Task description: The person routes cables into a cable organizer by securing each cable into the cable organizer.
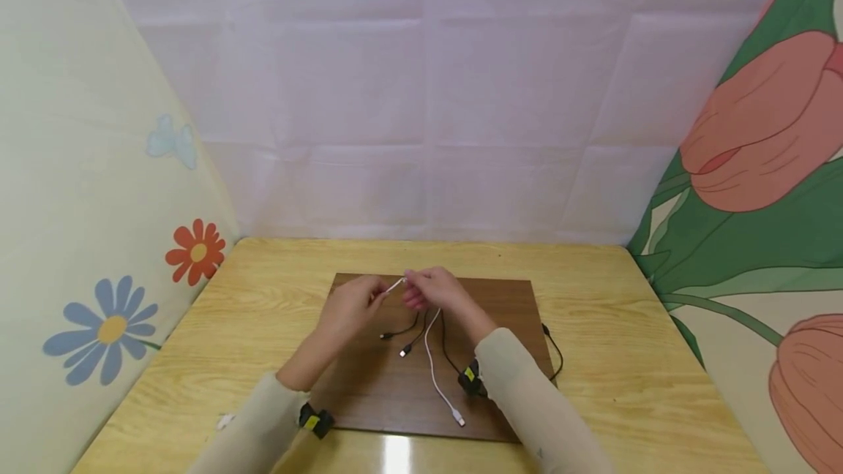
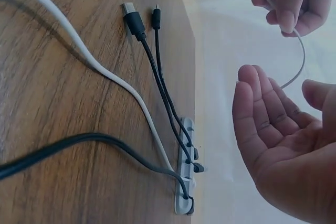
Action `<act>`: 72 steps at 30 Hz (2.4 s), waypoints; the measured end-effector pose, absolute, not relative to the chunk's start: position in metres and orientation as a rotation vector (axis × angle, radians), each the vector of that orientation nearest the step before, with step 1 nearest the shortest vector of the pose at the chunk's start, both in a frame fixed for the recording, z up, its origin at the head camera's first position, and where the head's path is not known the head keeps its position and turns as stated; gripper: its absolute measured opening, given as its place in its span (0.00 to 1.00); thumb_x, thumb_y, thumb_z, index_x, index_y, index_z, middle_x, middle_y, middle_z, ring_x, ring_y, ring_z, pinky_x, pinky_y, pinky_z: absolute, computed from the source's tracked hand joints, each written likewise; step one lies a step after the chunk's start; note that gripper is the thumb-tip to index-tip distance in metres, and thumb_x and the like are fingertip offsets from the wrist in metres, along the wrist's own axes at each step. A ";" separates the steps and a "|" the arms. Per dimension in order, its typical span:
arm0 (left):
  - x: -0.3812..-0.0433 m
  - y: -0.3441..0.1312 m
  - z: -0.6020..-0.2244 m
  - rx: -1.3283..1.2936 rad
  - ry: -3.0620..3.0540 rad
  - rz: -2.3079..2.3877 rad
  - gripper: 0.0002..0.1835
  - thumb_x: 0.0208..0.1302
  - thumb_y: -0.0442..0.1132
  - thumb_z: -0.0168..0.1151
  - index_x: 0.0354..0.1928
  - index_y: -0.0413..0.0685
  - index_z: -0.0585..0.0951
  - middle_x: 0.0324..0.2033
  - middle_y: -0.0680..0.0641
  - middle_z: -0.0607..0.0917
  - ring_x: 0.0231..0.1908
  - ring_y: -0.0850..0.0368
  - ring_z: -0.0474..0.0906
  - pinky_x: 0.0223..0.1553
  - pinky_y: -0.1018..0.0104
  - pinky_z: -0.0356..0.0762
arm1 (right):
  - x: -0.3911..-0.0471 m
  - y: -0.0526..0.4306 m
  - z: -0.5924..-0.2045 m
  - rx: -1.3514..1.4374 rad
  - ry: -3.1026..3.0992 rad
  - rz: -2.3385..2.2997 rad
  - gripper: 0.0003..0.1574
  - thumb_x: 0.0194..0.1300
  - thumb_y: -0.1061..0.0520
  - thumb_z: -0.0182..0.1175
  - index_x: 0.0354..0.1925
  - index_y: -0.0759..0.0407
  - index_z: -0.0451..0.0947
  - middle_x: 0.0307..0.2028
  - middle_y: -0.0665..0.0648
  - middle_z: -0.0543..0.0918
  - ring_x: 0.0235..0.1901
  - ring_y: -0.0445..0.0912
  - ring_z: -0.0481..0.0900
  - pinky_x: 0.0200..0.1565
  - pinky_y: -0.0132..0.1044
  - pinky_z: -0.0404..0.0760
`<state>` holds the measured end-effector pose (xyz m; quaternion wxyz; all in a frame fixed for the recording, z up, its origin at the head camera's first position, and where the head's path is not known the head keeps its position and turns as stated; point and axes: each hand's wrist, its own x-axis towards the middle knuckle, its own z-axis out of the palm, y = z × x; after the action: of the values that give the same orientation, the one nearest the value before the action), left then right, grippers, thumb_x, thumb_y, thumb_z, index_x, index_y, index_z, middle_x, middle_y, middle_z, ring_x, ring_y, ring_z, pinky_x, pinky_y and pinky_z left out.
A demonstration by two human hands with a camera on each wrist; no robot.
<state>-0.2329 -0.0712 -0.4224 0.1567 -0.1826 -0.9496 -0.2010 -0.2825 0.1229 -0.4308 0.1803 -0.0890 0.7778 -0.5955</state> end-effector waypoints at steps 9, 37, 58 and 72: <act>-0.230 -0.065 -0.427 -0.636 -2.736 -0.540 0.04 0.65 0.42 0.69 0.34 0.53 0.84 0.30 0.54 0.85 0.31 0.56 0.82 0.27 0.63 0.79 | -0.290 0.119 -0.438 -0.060 2.058 -1.847 0.25 0.75 0.50 0.58 0.45 0.77 0.79 0.26 0.55 0.85 0.26 0.42 0.84 0.36 0.39 0.88; -0.240 -0.065 -0.451 -0.655 -2.899 -0.468 0.08 0.69 0.36 0.63 0.48 0.48 0.84 0.40 0.48 0.86 0.38 0.49 0.85 0.36 0.56 0.84 | -0.308 0.128 -0.436 -0.007 2.264 -1.784 0.19 0.67 0.66 0.65 0.53 0.75 0.78 0.39 0.66 0.87 0.29 0.43 0.87 0.40 0.38 0.88; -0.247 -0.063 -0.466 -0.639 -3.006 -0.296 0.07 0.68 0.34 0.63 0.45 0.51 0.86 0.39 0.50 0.85 0.41 0.51 0.83 0.38 0.57 0.84 | -0.326 0.121 -0.446 -0.271 2.714 -1.175 0.06 0.62 0.63 0.70 0.34 0.66 0.83 0.29 0.56 0.87 0.26 0.42 0.84 0.31 0.32 0.83; -0.253 -0.060 -0.472 -0.647 -3.035 -0.242 0.09 0.68 0.33 0.63 0.42 0.53 0.89 0.40 0.51 0.86 0.42 0.52 0.84 0.40 0.58 0.85 | -0.335 0.114 -0.462 -0.361 2.894 -0.892 0.07 0.59 0.60 0.71 0.32 0.62 0.83 0.30 0.55 0.85 0.32 0.47 0.79 0.35 0.35 0.79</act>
<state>-0.2531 -0.0600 -0.4716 0.0147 -0.2078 -0.9750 -0.0779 -0.3348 0.1145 -0.4616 0.0456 -0.1182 0.9479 -0.2922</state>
